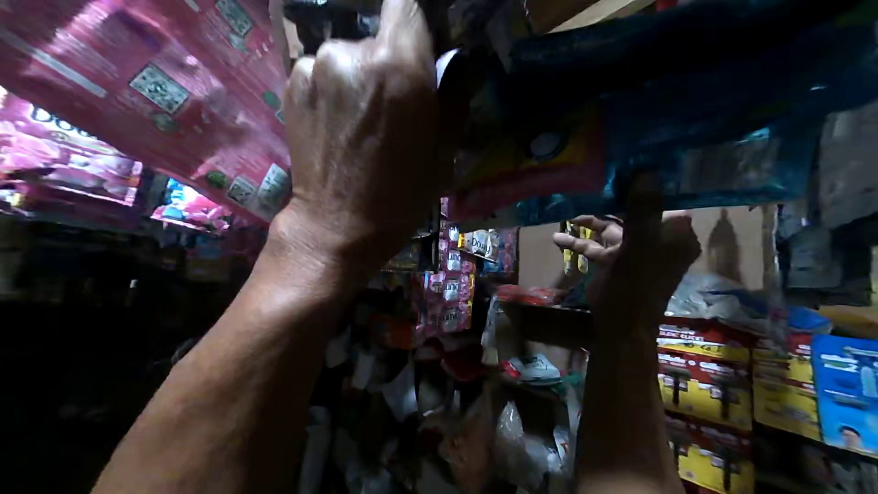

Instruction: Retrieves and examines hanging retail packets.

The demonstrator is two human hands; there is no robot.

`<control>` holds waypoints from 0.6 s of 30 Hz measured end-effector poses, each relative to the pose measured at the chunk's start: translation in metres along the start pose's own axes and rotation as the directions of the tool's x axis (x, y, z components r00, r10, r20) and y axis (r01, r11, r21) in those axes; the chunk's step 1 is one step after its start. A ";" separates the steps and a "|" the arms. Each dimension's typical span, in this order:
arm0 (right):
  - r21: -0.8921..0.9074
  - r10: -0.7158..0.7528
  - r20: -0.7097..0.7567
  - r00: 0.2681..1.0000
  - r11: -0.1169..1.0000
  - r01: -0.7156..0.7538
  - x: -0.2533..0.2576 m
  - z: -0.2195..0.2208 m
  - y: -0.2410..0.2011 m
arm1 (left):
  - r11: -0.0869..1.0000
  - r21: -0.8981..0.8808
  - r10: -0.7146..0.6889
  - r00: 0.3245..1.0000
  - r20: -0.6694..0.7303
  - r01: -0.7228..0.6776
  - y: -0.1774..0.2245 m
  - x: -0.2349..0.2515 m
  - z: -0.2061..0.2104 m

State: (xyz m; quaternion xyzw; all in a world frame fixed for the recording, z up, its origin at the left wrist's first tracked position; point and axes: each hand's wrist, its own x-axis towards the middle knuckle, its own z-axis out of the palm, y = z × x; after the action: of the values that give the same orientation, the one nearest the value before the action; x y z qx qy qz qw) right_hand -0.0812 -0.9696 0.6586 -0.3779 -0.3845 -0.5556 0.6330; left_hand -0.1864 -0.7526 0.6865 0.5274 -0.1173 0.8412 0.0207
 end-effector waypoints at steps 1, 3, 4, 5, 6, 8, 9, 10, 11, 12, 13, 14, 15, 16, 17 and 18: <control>0.071 0.003 0.032 0.999 0.997 -0.005 0.004 0.005 0.001 | 1.000 -0.021 -0.005 0.999 -0.033 0.005 0.002 -0.004 0.002; 0.240 -0.037 0.096 0.995 0.971 0.013 0.011 0.013 0.006 | 0.993 -0.118 -0.026 0.998 -0.062 0.019 0.007 -0.015 0.004; 0.275 -0.056 0.089 0.994 0.961 0.030 0.012 0.018 0.005 | 0.978 -0.206 -0.024 0.997 -0.069 0.009 0.007 -0.023 0.006; 0.290 -0.067 0.059 0.996 0.956 0.047 0.011 0.023 0.002 | 0.956 -0.292 -0.009 0.995 -0.099 -0.021 0.007 -0.029 0.011; 0.286 -0.084 0.014 0.996 0.955 0.077 0.008 0.028 -0.002 | 0.927 -0.371 -0.005 0.991 -0.135 -0.045 0.008 -0.033 0.016; 0.229 -0.141 -0.053 0.989 0.962 0.150 -0.002 0.031 -0.010 | 0.881 -0.471 -0.031 0.986 -0.164 -0.051 0.009 -0.039 0.022; 0.198 -0.165 -0.070 0.984 0.964 0.176 -0.007 0.031 -0.011 | 0.872 -0.490 -0.071 0.985 -0.155 -0.014 0.010 -0.040 0.022; 0.181 -0.179 -0.083 0.980 0.965 0.191 -0.012 0.030 -0.011 | 0.866 -0.499 -0.109 0.984 -0.141 0.025 0.012 -0.041 0.021; 0.157 -0.184 -0.085 0.979 0.968 0.196 -0.016 0.030 -0.010 | 0.856 -0.516 -0.129 0.980 -0.152 0.033 0.013 -0.040 0.022; 0.137 -0.192 -0.085 0.978 0.970 0.203 -0.020 0.030 -0.009 | 0.843 -0.537 -0.124 0.976 -0.177 0.010 0.015 -0.037 0.023; 0.125 -0.214 -0.077 0.974 0.967 0.222 -0.023 0.029 -0.008 | 0.831 -0.555 -0.101 0.972 -0.212 -0.035 0.017 -0.033 0.026; 0.113 -0.227 -0.060 0.972 0.966 0.232 -0.024 0.028 -0.007 | 0.829 -0.556 -0.066 0.973 -0.220 -0.069 0.020 -0.029 0.028; 0.115 -0.237 -0.050 0.970 0.964 0.241 -0.024 0.028 -0.006 | 0.838 -0.536 -0.028 0.974 -0.225 -0.100 0.023 -0.027 0.029; 0.133 -0.247 -0.060 0.967 0.958 0.253 -0.021 0.028 -0.005 | 0.853 -0.508 0.002 0.974 -0.226 -0.120 0.026 -0.025 0.030; 0.150 -0.251 -0.066 0.966 0.954 0.258 -0.019 0.028 -0.003 | 0.864 -0.485 0.021 0.973 -0.229 -0.133 0.027 -0.024 0.031; 0.153 -0.254 -0.067 0.965 0.953 0.262 -0.018 0.028 -0.003 | 0.869 -0.474 0.034 0.972 -0.231 -0.143 0.028 -0.023 0.031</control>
State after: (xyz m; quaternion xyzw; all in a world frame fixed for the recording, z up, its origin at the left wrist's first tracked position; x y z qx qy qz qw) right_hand -0.0871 -0.9374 0.6539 -0.2593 -0.4593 -0.6092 0.5921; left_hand -0.1533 -0.7846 0.6745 0.4048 -0.3467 0.8366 0.1266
